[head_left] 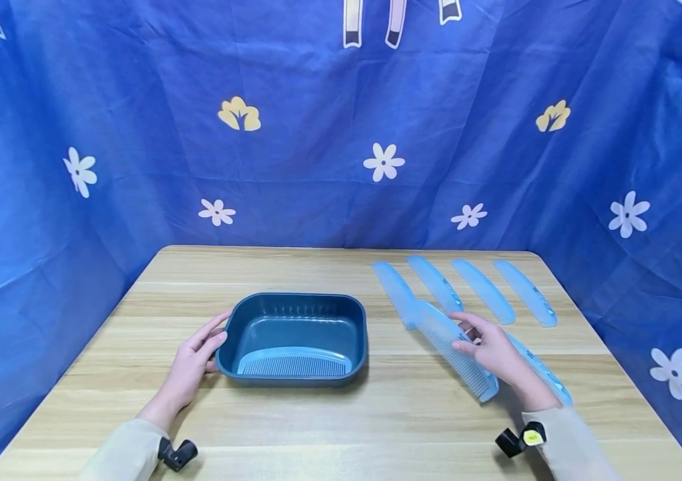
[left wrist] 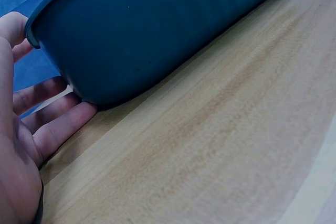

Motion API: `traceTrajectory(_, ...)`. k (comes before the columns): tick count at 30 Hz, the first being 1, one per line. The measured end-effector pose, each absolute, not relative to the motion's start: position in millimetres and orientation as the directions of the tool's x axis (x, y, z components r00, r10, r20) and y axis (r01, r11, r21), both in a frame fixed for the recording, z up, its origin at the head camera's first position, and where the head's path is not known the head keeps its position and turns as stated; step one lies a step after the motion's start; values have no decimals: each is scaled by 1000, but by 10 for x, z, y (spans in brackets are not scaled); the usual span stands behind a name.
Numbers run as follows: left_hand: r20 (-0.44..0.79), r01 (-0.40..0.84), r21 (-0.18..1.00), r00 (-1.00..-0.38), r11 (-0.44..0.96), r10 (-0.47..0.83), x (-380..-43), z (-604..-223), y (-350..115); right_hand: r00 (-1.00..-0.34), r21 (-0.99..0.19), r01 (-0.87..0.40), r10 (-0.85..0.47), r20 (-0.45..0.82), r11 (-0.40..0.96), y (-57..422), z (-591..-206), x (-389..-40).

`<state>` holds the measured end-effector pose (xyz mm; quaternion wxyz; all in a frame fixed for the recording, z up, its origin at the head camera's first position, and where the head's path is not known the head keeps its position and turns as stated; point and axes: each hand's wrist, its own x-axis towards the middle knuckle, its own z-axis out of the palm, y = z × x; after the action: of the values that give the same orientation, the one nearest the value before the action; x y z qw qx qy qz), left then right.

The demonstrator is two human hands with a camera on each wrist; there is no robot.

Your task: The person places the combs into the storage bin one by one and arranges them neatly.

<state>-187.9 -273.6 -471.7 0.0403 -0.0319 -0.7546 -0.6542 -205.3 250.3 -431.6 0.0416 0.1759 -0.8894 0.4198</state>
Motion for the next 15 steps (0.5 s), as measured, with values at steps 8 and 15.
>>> traceTrajectory(8,99,97,982,-995,162,-4,-1873,-4720,-2730,-934,-747,-352,-262,242,564,2422,-4303,-2088)
traceTrajectory(15,95,92,982,-995,166,-11,-1857,-4704,-2716,-927,-742,-374,-255,276,556,2334,-4272,-2130)
